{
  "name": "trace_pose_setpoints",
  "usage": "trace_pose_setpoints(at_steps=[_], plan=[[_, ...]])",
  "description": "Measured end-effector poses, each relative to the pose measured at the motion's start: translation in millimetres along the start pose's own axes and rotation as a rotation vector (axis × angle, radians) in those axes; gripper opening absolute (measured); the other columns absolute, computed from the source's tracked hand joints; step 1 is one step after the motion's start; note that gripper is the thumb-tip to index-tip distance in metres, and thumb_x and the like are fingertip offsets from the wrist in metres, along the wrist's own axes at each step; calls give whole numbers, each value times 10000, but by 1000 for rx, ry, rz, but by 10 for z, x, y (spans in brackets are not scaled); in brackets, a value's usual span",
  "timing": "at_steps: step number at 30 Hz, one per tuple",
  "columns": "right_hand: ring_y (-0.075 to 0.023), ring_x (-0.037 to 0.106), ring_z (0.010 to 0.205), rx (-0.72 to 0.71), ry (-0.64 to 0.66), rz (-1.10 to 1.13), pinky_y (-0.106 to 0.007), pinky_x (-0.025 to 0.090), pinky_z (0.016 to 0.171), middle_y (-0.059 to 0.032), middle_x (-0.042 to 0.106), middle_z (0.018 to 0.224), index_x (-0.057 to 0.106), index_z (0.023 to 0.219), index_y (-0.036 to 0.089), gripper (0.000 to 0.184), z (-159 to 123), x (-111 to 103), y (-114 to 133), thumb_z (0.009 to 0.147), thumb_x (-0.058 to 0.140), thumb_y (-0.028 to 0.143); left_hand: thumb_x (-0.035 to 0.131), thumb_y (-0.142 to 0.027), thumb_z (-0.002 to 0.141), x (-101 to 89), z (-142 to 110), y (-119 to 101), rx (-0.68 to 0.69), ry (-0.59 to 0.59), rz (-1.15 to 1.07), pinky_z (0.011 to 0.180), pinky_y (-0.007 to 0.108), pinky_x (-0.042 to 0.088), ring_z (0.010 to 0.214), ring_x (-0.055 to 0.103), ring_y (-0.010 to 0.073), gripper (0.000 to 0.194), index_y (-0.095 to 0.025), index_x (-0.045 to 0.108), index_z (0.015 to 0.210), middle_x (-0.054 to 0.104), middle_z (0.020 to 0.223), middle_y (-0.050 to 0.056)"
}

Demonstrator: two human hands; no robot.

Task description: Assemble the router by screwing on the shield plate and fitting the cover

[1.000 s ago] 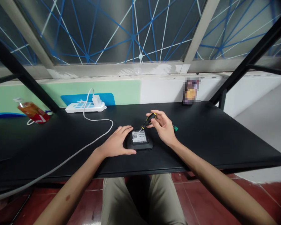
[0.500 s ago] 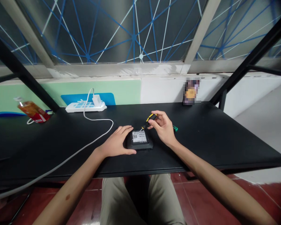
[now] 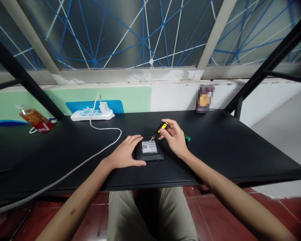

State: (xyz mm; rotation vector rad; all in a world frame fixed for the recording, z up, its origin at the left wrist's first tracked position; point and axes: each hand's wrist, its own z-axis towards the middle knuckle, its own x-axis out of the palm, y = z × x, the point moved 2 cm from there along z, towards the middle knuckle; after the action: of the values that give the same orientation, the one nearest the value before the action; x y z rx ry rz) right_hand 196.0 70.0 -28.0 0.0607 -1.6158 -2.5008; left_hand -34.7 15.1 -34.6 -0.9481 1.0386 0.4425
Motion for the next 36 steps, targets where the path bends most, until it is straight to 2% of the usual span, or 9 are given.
trace_pose_setpoints(at_steps=[3,8,11,14,20,23,29,33,36], plan=[[-139,644,776,4,1,1,-290,652,617,4,607,902,625,1194,281,405,16,-12,-13,822,755,377,778,-639,746,-5,-5,0,0,1,0,1169,570,355,1413,405,386,956,-183,407,1500,425,1545,191],[-177,671,914,14,39,-8,-380,674,745,-66,676,1154,590,1256,252,434,3,-11,18,854,698,376,775,-645,747,-2,-18,17,-1,-4,-2,1167,562,356,1415,408,383,950,-213,404,1508,425,1550,171],[-193,682,970,-2,48,3,-378,672,756,-75,679,1204,586,1257,261,414,-16,1,44,874,673,392,777,-651,742,-3,-15,18,-2,-4,-1,1165,562,360,1413,407,386,958,-212,405,1507,428,1546,170],[-185,678,952,-9,42,6,-336,671,712,-52,674,1137,605,1229,282,391,-23,12,51,869,689,409,776,-654,740,-8,-12,9,-4,1,6,1163,564,365,1409,408,388,961,-206,407,1505,428,1542,174],[-134,651,779,-7,36,15,-289,651,627,-3,633,950,624,1192,290,383,-4,11,23,840,736,388,766,-658,751,-9,-17,4,-7,16,23,1178,553,352,1418,397,379,970,-168,398,1503,412,1549,191],[-130,658,777,-6,39,21,-286,649,630,-7,632,986,611,1208,294,392,0,8,9,844,733,376,765,-660,751,-7,-14,6,-7,17,25,1176,558,353,1420,395,379,970,-177,393,1506,413,1550,187],[-133,681,800,28,56,27,-319,660,685,-55,645,1215,537,1271,294,428,-9,9,3,878,688,371,768,-656,751,-8,-7,-6,-10,16,24,1176,554,354,1420,397,384,968,-175,399,1504,418,1547,188],[-126,682,808,25,58,33,-296,654,683,-46,629,1204,547,1262,300,418,-12,8,7,877,698,364,766,-654,754,-13,-10,-8,-7,16,23,1177,550,351,1419,402,380,963,-174,399,1503,417,1549,188],[-124,668,778,20,28,5,-288,652,648,-23,600,1087,557,1249,293,457,-1,2,-3,839,741,376,771,-646,751,-11,-10,0,-4,10,21,1176,555,348,1418,403,380,962,-178,398,1503,419,1548,188]])
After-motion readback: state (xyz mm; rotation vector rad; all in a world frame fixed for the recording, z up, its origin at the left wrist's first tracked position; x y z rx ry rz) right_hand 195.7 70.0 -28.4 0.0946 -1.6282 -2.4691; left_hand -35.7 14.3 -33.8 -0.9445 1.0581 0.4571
